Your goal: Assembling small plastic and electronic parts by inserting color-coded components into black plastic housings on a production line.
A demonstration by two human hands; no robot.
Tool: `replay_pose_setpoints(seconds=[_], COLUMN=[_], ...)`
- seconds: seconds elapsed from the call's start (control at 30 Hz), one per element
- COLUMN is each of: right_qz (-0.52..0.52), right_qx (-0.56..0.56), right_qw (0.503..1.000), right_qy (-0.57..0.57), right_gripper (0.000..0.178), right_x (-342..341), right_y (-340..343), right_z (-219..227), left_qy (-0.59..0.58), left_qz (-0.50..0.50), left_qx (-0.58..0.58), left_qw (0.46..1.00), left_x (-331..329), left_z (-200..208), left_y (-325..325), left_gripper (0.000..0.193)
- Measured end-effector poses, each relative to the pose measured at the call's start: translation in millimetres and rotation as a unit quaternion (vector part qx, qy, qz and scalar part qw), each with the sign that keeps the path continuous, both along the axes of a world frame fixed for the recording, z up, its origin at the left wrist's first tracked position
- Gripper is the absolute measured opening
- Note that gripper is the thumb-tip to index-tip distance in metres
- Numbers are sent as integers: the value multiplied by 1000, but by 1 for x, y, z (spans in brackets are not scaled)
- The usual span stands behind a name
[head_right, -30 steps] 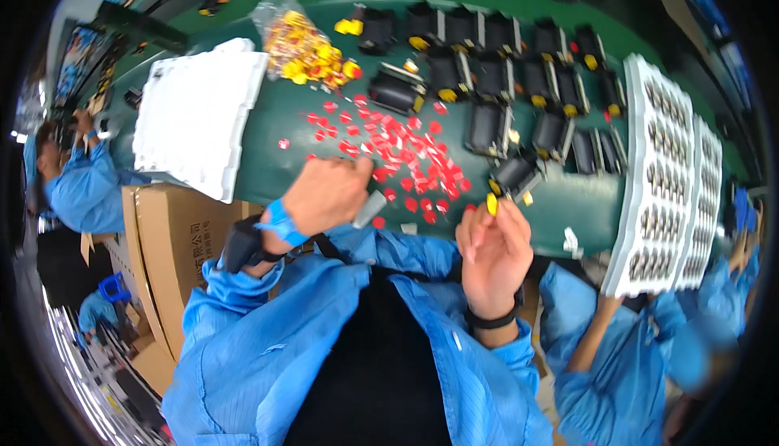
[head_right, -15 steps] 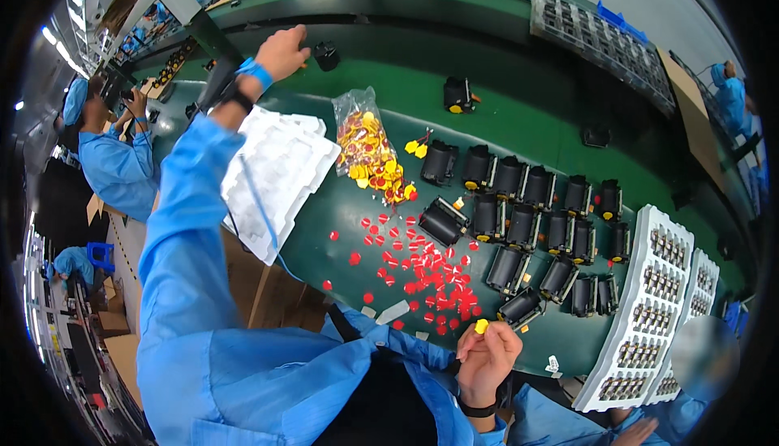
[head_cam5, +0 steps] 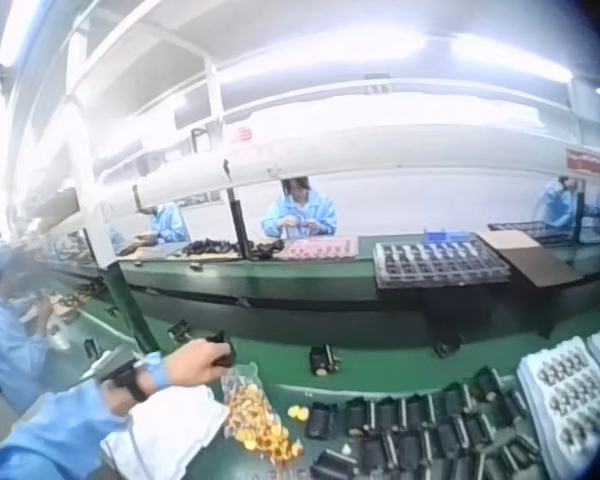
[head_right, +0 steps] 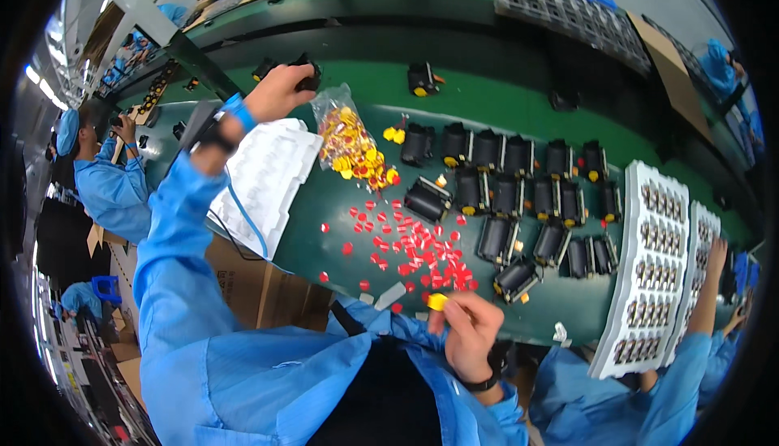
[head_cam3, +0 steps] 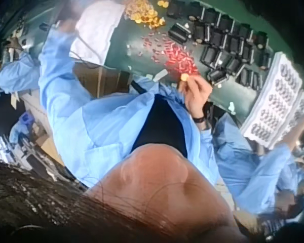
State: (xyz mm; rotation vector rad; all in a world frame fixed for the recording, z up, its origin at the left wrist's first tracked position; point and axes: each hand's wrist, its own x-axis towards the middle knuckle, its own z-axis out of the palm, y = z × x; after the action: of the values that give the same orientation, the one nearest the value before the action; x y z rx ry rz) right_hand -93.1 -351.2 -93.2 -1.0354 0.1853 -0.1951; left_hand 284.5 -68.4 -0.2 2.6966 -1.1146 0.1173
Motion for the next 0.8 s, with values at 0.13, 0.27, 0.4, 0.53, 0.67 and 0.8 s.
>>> replay_pose_setpoints(seconds=[0.13, 0.27, 0.4, 0.53, 0.67, 0.8], right_qz=[19, 9, 22, 23, 17, 15], right_qx=[-225, -316, -372, -453, -463, -467], right_qw=[965, 927, 897, 856, 849, 853], right_qy=[-134, -202, -239, -249, -254, -233], right_gripper=[8, 6, 7, 8, 7, 7], right_x=[28, 47, 50, 46, 44, 43], right_y=[-4, -3, -5, -7, -6, -7], right_z=[26, 50, 54, 53, 53, 51], left_qy=[381, 575, 579, 545, 566, 504], left_qz=[-18, -12, -61, -95, -77, -124], left_qx=[-236, -279, -292, -255, -221, -176], left_qw=[894, 769, 759, 793, 791, 836], left_x=[-148, -224, -242, -243, -242, -238], left_z=[13, 11, -2, -2, 2, 13], left_y=[-60, -82, -91, -96, -97, -100], left_gripper=[22, 21, 23, 28, 29, 27])
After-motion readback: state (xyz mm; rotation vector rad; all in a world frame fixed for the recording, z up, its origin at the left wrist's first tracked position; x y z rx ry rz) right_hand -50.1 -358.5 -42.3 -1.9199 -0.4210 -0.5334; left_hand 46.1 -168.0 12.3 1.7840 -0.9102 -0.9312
